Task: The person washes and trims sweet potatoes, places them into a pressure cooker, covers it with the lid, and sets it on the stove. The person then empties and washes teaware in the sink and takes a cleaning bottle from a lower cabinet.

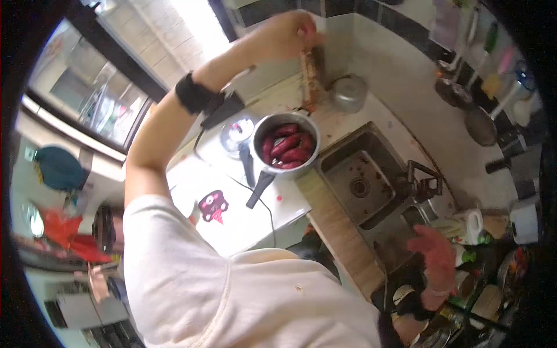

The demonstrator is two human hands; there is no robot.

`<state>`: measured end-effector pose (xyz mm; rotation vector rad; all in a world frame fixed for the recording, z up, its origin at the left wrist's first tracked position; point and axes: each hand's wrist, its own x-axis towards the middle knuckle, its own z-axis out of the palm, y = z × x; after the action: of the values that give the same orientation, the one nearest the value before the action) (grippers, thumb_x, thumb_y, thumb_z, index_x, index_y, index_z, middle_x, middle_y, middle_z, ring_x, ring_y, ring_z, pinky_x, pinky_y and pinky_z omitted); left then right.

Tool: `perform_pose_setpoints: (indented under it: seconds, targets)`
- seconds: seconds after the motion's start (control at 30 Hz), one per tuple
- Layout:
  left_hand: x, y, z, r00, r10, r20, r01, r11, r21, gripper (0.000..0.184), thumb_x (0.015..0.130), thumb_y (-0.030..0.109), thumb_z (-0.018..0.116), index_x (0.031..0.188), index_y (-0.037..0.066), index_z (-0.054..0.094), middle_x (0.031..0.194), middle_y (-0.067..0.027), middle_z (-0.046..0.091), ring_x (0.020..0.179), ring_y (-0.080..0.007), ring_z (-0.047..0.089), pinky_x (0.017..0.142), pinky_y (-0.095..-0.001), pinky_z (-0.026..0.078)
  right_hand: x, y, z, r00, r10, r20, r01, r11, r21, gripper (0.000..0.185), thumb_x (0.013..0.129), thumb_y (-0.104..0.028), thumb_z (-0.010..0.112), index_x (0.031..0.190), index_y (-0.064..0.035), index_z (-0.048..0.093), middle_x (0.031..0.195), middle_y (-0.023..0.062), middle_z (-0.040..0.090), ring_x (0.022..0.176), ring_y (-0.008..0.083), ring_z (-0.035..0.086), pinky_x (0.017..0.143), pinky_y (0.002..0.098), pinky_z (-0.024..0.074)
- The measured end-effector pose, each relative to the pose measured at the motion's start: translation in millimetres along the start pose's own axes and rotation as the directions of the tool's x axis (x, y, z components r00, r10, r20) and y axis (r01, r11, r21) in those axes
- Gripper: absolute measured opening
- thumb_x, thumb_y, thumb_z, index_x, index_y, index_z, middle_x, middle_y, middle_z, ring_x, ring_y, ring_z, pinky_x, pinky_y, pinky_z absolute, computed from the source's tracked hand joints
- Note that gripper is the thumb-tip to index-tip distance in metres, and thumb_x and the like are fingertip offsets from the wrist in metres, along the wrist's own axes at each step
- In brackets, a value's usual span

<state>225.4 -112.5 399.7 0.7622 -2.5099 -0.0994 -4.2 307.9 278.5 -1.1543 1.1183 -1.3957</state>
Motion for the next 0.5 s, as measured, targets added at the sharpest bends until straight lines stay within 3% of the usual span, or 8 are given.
perform_pose_setpoints:
  seconds: [0.07, 0.13, 0.17, 0.2, 0.27, 0.33, 0.4, 0.5]
  targets:
    - [-64.0, -31.0, 8.8, 0.995, -0.051, 0.089, 0.05, 0.999, 0.017, 0.029, 0.083, 0.034, 0.06, 0.091, 0.006, 0.06, 0.079, -0.0061, 0.062, 0.071, -0.0153, 0.058, 0.063, -0.03, 0.047, -1.0, 17.4, -39.6, 0.992, 0.012, 0.123, -0.03, 0.99, 0.141, 0.05, 0.083, -0.026, 0.058, 0.118, 0.0069, 0.045, 0.115, 0.0227, 0.051, 0.093, 0.0296, 0.06, 0.077, 0.0374, 0.0495]
    - [-127.0, -16.8, -8.3, 0.899, -0.339, 0.277, 0.357, 0.934, -0.016, 0.035, 0.081, 0.038, 0.059, 0.092, 0.004, 0.059, 0.089, -0.0132, 0.063, 0.086, -0.0278, 0.06, 0.074, -0.036, 0.047, 37.0, 56.1, -59.7, 0.923, -0.036, 0.383, -0.258, 0.68, 0.686, 0.042, 0.083, -0.022, 0.059, 0.112, 0.0065, 0.05, 0.102, 0.0226, 0.057, 0.086, 0.032, 0.062, 0.074, 0.0352, 0.051]
    - [-154.0, -26.6, -9.1, 0.844, -0.424, 0.327, 0.471, 0.879, -0.076, 0.035, 0.081, 0.037, 0.059, 0.092, 0.004, 0.06, 0.089, -0.0136, 0.063, 0.087, -0.027, 0.06, 0.074, -0.0358, 0.047, 59.4, 102.6, -60.1, 0.96, 0.236, 0.152, -0.266, 0.935, 0.233, 0.037, 0.082, -0.018, 0.058, 0.111, 0.0039, 0.052, 0.101, 0.021, 0.058, 0.087, 0.0321, 0.062, 0.074, 0.0353, 0.051]
    - [-184.8, -42.4, -4.1, 0.782, -0.495, 0.379, 0.576, 0.806, -0.135, 0.035, 0.081, 0.036, 0.06, 0.092, 0.003, 0.06, 0.089, -0.014, 0.063, 0.087, -0.0262, 0.06, 0.074, -0.0357, 0.047, 77.1, 142.1, -53.6, 0.927, 0.322, -0.192, -0.367, 0.887, -0.282, 0.032, 0.082, -0.014, 0.058, 0.11, 0.0013, 0.054, 0.1, 0.0195, 0.059, 0.088, 0.0322, 0.062, 0.074, 0.0354, 0.051]
    - [-243.5, -70.1, -2.2, 0.852, -0.442, 0.279, 0.465, 0.885, -0.02, 0.032, 0.081, 0.033, 0.061, 0.091, 0.003, 0.06, 0.089, -0.0139, 0.063, 0.083, -0.0241, 0.061, 0.071, -0.0356, 0.048, 94.3, 158.7, 15.8, 0.978, 0.2, -0.066, -0.209, 0.871, -0.445, 0.03, 0.079, -0.007, 0.056, 0.109, -0.0021, 0.056, 0.106, 0.0158, 0.057, 0.091, 0.0289, 0.06, 0.075, 0.0342, 0.0497]
    - [-293.6, -68.3, -14.8, 0.78, -0.561, 0.278, 0.601, 0.794, -0.085, 0.032, 0.08, 0.032, 0.062, 0.091, 0.002, 0.061, 0.089, -0.0141, 0.064, 0.081, -0.0228, 0.061, 0.07, -0.0337, 0.048, 123.8, 157.9, 114.0, 0.993, 0.072, 0.09, -0.007, 0.815, -0.579, 0.032, 0.077, -0.001, 0.055, 0.108, -0.0055, 0.058, 0.112, 0.0122, 0.054, 0.095, 0.0256, 0.059, 0.076, 0.033, 0.0484]
    - [-352.6, -82.2, -5.2, 0.699, -0.628, 0.343, 0.711, 0.664, -0.232, 0.032, 0.08, 0.03, 0.061, 0.092, 0.001, 0.06, 0.089, -0.0139, 0.064, 0.08, -0.0215, 0.061, 0.071, -0.0313, 0.048, 158.5, 136.0, 201.6, 0.905, -0.23, 0.358, 0.408, 0.709, -0.575, 0.034, 0.076, -0.001, 0.054, 0.11, -0.0047, 0.056, 0.116, 0.0128, 0.052, 0.097, 0.0268, 0.057, 0.079, 0.03, 0.047]
    - [-402.2, -54.7, -2.7, 0.468, -0.734, 0.493, 0.884, 0.387, -0.263, 0.029, 0.082, 0.027, 0.059, 0.092, 0.0, 0.059, 0.085, -0.0131, 0.063, 0.078, -0.02, 0.061, 0.069, -0.0315, 0.048, 230.4, 215.7, 316.1, 0.973, 0.058, 0.225, 0.053, 0.889, -0.454, 0.055, 0.073, -0.016, 0.061, 0.122, -0.0014, 0.043, 0.119, 0.0167, 0.049, 0.105, 0.0299, 0.052, 0.088, 0.0346, 0.0428]
